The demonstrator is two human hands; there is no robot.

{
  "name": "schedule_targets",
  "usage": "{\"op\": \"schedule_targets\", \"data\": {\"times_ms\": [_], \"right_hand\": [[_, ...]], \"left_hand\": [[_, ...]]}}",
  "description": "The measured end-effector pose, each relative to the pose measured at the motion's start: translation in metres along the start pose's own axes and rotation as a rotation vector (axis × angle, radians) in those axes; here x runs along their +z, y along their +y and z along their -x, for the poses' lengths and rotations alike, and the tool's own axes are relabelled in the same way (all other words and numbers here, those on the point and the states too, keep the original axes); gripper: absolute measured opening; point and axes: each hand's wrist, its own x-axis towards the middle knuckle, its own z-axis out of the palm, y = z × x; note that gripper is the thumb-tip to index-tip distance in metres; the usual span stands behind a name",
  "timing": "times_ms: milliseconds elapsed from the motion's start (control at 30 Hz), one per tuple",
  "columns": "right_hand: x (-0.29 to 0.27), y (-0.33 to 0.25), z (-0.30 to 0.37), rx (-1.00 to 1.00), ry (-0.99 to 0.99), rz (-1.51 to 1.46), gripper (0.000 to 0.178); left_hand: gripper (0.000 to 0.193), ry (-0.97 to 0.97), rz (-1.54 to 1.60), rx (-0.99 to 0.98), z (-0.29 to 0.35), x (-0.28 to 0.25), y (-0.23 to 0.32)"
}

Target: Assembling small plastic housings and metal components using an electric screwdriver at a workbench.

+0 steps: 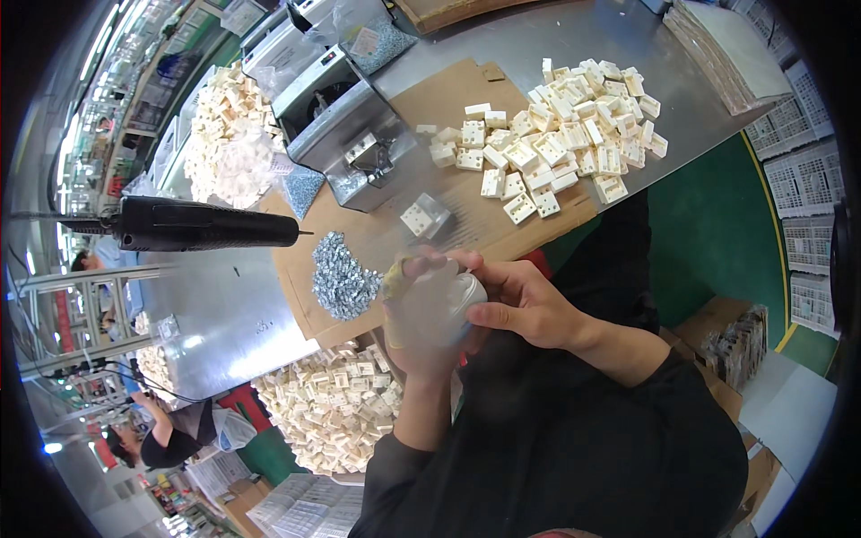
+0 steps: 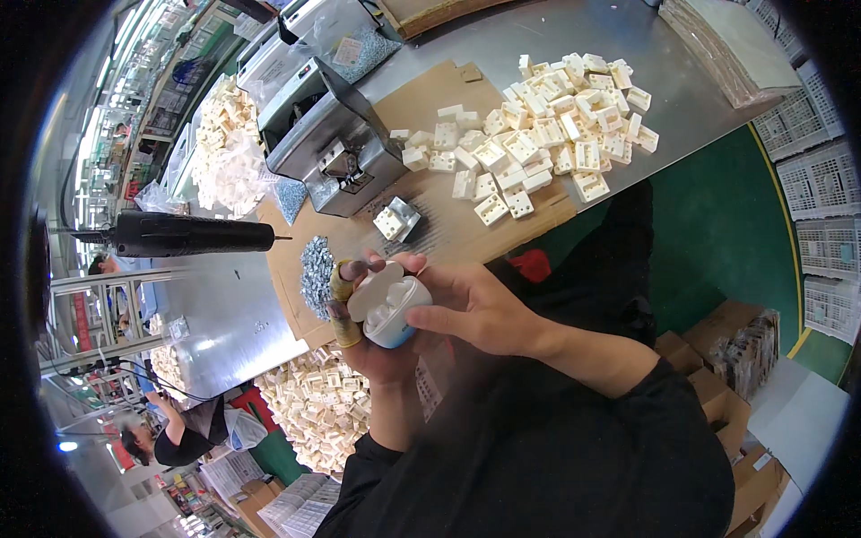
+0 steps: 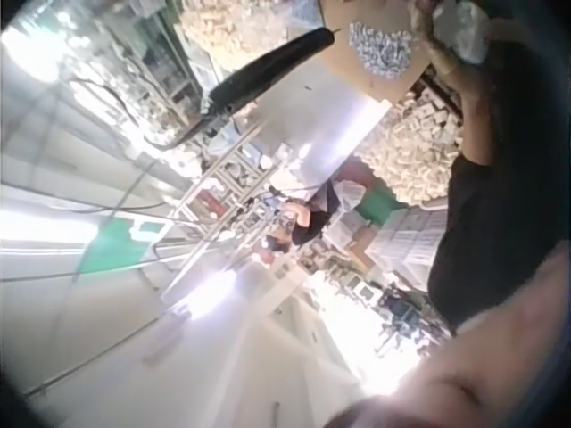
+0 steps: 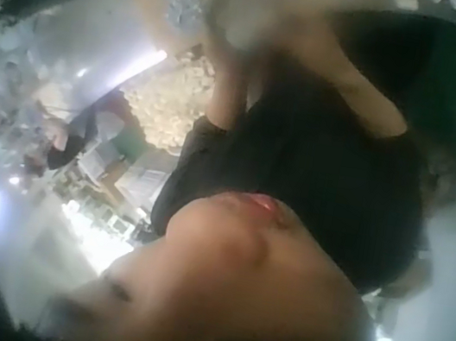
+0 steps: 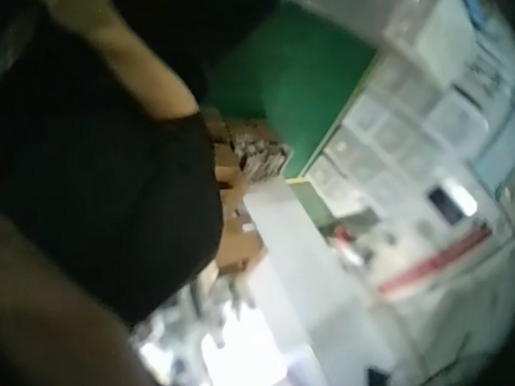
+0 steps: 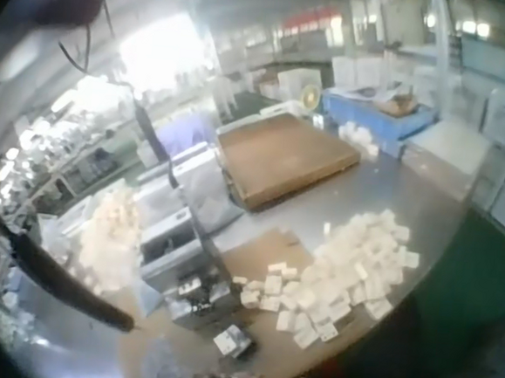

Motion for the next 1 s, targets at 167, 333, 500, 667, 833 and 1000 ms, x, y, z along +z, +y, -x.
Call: {"op": "schedule_targets", "data": {"times_ms": [167,333,500,667,833,1000], "right_hand": [[-0.002,-0.002,0.001,0.029,0.001,-0.003,0.052],[-0.001,-0.002,0.000,0.042,0.004,-0.030,0.048],[-0.003,0.000,0.002,0.076,-0.021,-0.024,0.048],[0.000,0.001,-0.001,0.002,0.016,0.021,0.054],[0.000,0.000,-0.002,-0.015,0.026,0.026,0.053],[-0.006,0.002,-0.001,0.041,0.026,-0.020,0.045]], "left_hand": [[0.044,-0.028,-0.183,0.010,-0.002,0.005,0.006],[0.044,-0.082,-0.313,0.027,-0.002,0.004,0.009],[0.043,-0.073,-0.290,0.032,0.002,0.002,0.009],[0.043,-0.086,-0.465,0.077,0.006,0.001,0.005],[0.045,-0.093,-0.466,0.041,0.005,0.004,0.006],[0.050,-0.062,-0.550,0.057,0.002,0.009,0.005]]}}
